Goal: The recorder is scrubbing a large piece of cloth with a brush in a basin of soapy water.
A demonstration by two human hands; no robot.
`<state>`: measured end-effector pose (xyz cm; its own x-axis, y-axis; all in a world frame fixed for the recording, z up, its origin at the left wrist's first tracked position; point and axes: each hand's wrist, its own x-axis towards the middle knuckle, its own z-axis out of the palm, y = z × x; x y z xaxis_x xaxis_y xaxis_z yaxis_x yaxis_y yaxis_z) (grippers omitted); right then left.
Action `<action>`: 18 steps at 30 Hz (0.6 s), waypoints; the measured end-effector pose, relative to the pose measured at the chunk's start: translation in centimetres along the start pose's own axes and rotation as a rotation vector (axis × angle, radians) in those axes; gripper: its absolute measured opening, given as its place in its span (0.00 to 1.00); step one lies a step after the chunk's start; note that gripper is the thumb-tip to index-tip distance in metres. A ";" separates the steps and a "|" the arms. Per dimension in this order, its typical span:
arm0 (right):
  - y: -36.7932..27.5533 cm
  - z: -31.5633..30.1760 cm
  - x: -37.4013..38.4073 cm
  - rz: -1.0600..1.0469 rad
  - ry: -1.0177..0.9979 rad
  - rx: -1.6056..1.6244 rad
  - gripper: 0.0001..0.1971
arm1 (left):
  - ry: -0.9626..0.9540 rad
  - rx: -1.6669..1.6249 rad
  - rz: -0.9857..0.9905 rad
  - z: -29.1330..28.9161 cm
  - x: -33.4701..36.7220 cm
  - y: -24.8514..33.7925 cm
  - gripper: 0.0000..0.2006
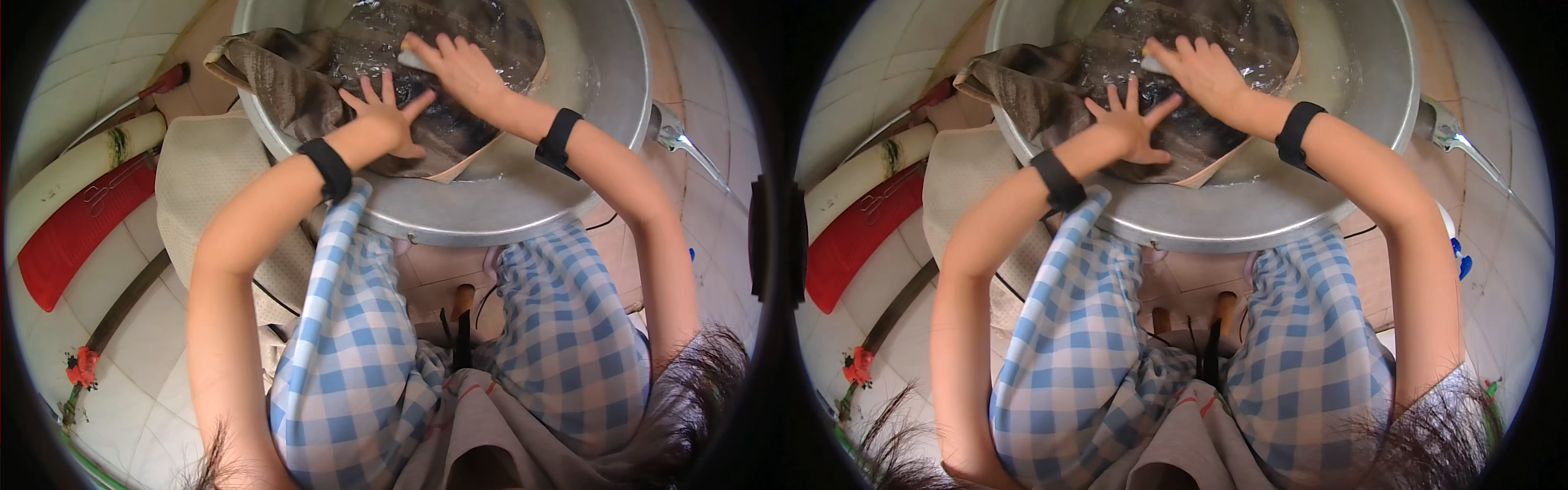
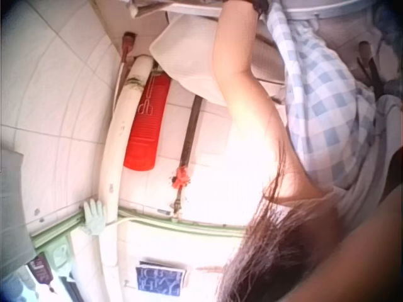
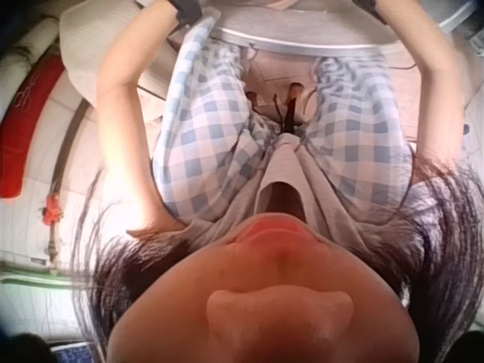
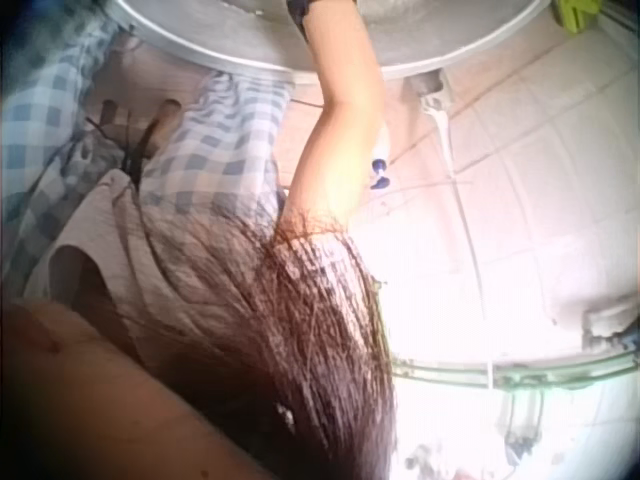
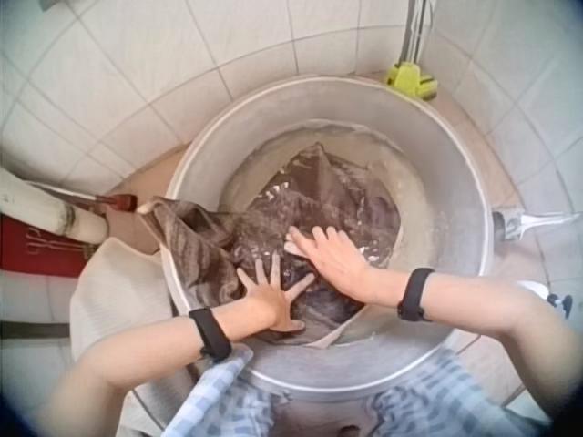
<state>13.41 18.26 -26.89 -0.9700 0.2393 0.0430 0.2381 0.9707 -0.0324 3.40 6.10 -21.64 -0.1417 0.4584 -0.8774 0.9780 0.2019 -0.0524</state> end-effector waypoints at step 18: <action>6.2 1.4 -1.0 0.017 0.084 -0.207 0.36 | -0.014 0.017 0.179 4.5 1.5 -0.6 0.51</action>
<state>15.80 23.98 -28.57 -0.9604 0.2480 0.1271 0.2676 0.9481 0.1719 3.28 2.82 -25.08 0.0375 0.4732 -0.8801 0.9898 0.1034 0.0977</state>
